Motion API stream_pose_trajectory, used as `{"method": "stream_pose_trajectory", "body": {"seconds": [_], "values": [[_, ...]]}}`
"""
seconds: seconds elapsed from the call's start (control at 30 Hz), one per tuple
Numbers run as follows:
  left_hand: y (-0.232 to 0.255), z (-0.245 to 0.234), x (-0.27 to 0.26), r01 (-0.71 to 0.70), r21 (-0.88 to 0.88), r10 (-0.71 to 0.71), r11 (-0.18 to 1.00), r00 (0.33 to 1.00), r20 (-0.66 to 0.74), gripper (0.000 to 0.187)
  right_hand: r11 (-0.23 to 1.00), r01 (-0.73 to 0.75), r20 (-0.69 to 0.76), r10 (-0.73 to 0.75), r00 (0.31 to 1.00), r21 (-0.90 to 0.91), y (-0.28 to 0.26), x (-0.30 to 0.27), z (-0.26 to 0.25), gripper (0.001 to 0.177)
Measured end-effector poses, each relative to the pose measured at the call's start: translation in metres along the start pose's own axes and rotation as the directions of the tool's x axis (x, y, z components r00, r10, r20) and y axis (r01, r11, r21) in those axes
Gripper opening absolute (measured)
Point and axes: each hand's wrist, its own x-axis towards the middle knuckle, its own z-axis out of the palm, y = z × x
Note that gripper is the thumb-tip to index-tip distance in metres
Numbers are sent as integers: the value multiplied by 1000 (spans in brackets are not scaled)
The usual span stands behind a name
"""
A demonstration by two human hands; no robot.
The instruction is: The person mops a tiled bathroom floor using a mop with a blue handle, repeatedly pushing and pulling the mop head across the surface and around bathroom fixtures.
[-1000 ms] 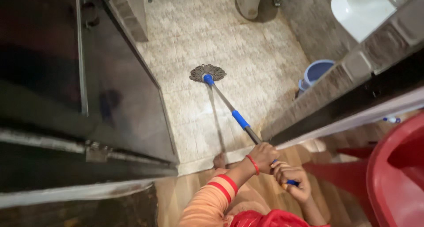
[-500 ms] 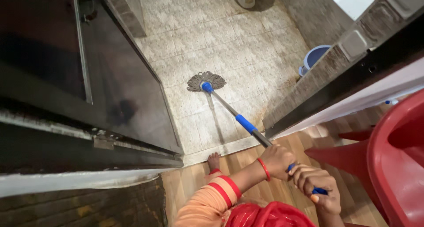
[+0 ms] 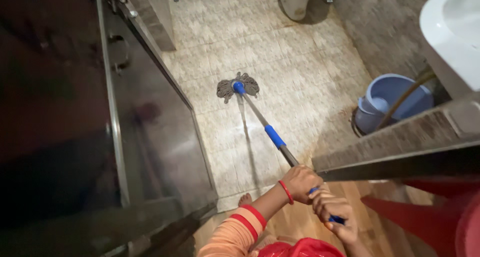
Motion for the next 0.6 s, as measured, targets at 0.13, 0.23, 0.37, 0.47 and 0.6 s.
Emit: {"method": "stream_pose_trajectory", "body": {"seconds": [0.13,0.23,0.37,0.47,0.6], "values": [[-65,-31,-8,34,-67,-32,997,999,24,24,995,34,83,-27,996,-95,46,52,14,31],[-100,-43,-19,82,-65,-86,994,994,-67,19,991,35,99,-22,995,-130,80,79,26,23],[-114,-43,-41,154,-88,-174,984,936,-307,16,988,19,67,-9,998,-152,111,90,43,13],[-111,-30,-55,198,-67,-209,978,925,-317,15,987,2,60,8,998,-163,118,78,52,10],[-96,-9,-79,221,-60,-229,973,946,-229,17,991,16,64,-8,998,-133,106,45,65,11]]}}
